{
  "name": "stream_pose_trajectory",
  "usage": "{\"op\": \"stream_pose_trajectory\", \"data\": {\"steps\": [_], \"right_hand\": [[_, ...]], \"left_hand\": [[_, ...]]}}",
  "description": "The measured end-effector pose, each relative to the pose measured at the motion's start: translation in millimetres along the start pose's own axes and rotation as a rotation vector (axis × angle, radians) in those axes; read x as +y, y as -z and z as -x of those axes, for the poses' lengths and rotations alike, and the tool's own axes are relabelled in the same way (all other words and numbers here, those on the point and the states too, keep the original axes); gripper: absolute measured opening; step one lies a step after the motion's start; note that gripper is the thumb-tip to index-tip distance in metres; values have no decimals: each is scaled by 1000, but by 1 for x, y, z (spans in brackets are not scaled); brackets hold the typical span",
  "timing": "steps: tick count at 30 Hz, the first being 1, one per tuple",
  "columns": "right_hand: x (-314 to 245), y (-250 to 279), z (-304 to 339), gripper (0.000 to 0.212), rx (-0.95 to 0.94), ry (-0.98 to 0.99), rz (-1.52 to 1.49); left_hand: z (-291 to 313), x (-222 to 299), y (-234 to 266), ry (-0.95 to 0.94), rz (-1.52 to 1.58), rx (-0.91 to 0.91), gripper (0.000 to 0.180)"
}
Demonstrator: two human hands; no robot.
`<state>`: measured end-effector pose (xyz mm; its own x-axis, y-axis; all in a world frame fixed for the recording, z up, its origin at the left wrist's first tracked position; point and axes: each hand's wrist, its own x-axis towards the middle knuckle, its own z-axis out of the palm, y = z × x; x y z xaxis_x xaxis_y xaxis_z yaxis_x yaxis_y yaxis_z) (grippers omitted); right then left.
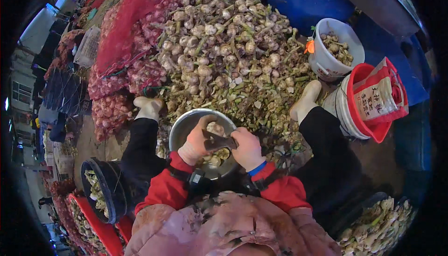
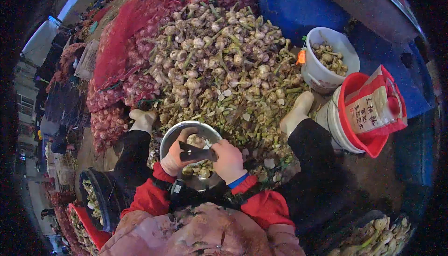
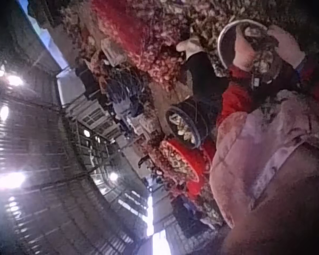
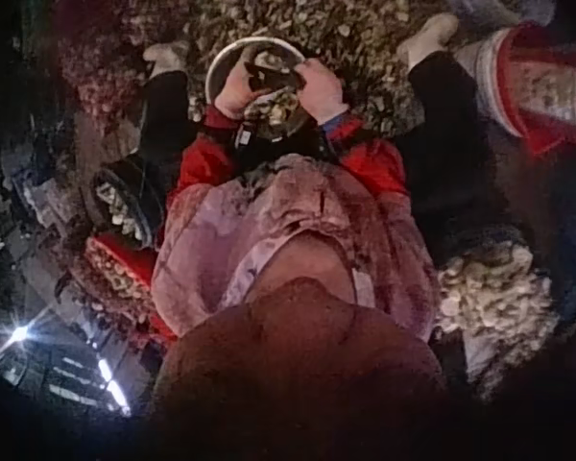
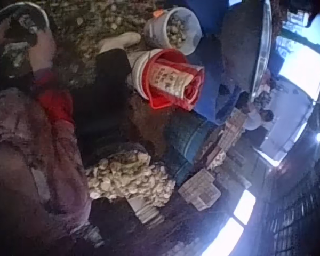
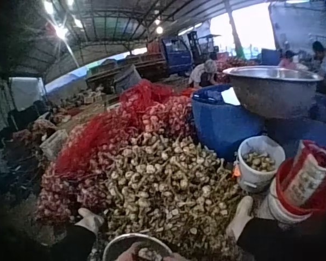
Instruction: The person trims garlic bulbs from a pile using a tool, placing the cleaned bulbs into a metal bowl. Once the bowl is full, they empty it into a black bucket and pull more garlic from a mesh bag to continue the process.
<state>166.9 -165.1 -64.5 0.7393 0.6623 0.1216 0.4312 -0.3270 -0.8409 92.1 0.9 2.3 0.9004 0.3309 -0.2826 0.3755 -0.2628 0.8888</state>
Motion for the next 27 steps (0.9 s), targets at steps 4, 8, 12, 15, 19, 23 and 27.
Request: {"op": "stream_pose_trajectory", "data": {"steps": [4,8,12,15,19,23,27], "right_hand": [[-7,-2,-3,26,-159,21,145],[3,-14,-2,17,-175,45,271],[-2,-11,-4,15,-136,28,244],[0,-14,-6,14,-198,28,216],[123,-38,0,19,193,-239,55],[122,-15,-17,17,383,-533,-121],[25,-19,-6,21,375,77,-360]], "left_hand": [[7,-10,4,-360,-359,63,78],[11,-5,-9,-215,-372,100,76],[18,-29,-14,-249,-303,172,72],[21,-24,-8,-328,-368,182,69],[27,31,-29,-110,-259,179,63],[33,23,-19,-170,-270,325,60],[22,-34,4,-39,973,255,44]]}}
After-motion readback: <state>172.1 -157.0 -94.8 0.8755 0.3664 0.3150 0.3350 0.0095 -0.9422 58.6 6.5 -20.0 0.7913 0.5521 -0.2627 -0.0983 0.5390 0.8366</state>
